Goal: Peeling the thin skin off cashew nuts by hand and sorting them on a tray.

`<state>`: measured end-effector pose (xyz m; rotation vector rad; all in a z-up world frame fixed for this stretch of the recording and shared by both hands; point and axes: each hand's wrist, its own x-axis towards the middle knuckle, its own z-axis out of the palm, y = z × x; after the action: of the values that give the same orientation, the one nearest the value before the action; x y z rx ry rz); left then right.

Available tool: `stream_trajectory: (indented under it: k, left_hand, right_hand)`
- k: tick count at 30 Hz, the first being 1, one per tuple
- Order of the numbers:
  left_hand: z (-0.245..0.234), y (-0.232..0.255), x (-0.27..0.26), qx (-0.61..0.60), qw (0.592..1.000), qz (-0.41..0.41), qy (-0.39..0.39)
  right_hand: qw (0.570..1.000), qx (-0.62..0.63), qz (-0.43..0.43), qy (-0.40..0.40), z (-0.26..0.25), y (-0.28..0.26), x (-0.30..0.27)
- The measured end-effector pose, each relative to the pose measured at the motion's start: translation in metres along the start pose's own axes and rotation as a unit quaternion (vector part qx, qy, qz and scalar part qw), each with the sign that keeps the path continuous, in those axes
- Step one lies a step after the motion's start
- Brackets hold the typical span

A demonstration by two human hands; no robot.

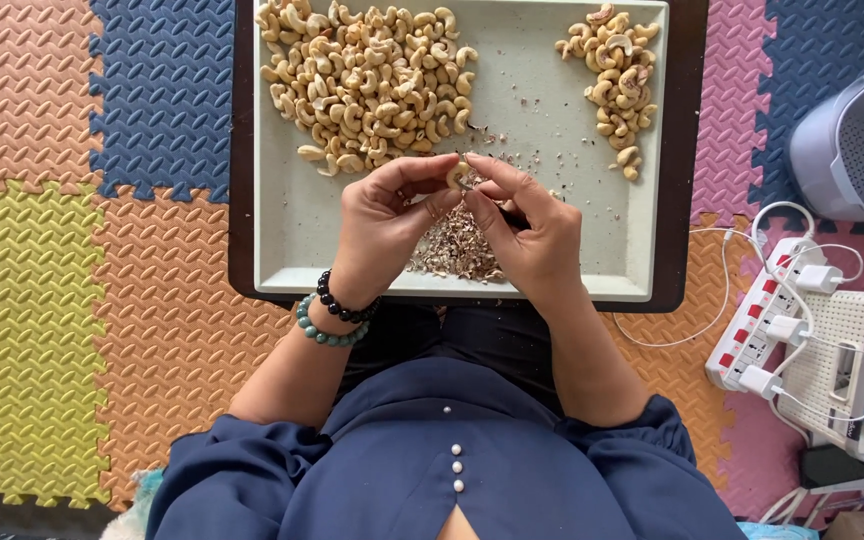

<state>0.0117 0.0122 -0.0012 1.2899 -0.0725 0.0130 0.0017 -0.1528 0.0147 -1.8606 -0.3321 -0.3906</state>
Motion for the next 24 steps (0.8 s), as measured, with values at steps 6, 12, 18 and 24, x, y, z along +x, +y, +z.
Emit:
stream_trajectory:
  k: [6, 12, 18, 24]
  left_hand:
    - [-0.0017, -0.0014, -0.0021, -0.002, 1.0, 0.004, 0.003]
    - [0.0034, 0.0065, -0.0014, 0.017, 0.999, -0.017, 0.024]
    - [0.0044, 0.0017, -0.0025, 0.013, 0.999, -0.041, 0.031]
    - [0.0038, 0.0041, -0.0051, 0.059, 0.998, -0.006, 0.005]
  right_hand:
    - [0.998, -0.037, -0.05, 0.012, 0.002, -0.0057, 0.0033]
    - [0.963, -0.209, -0.166, 0.025, 0.0072, -0.0018, 0.0046]
    - [0.971, -0.185, -0.149, 0.03, 0.0069, 0.0, 0.0078]
    - [0.999, -0.027, 0.006, 0.019, 0.0027, -0.0066, 0.0064]
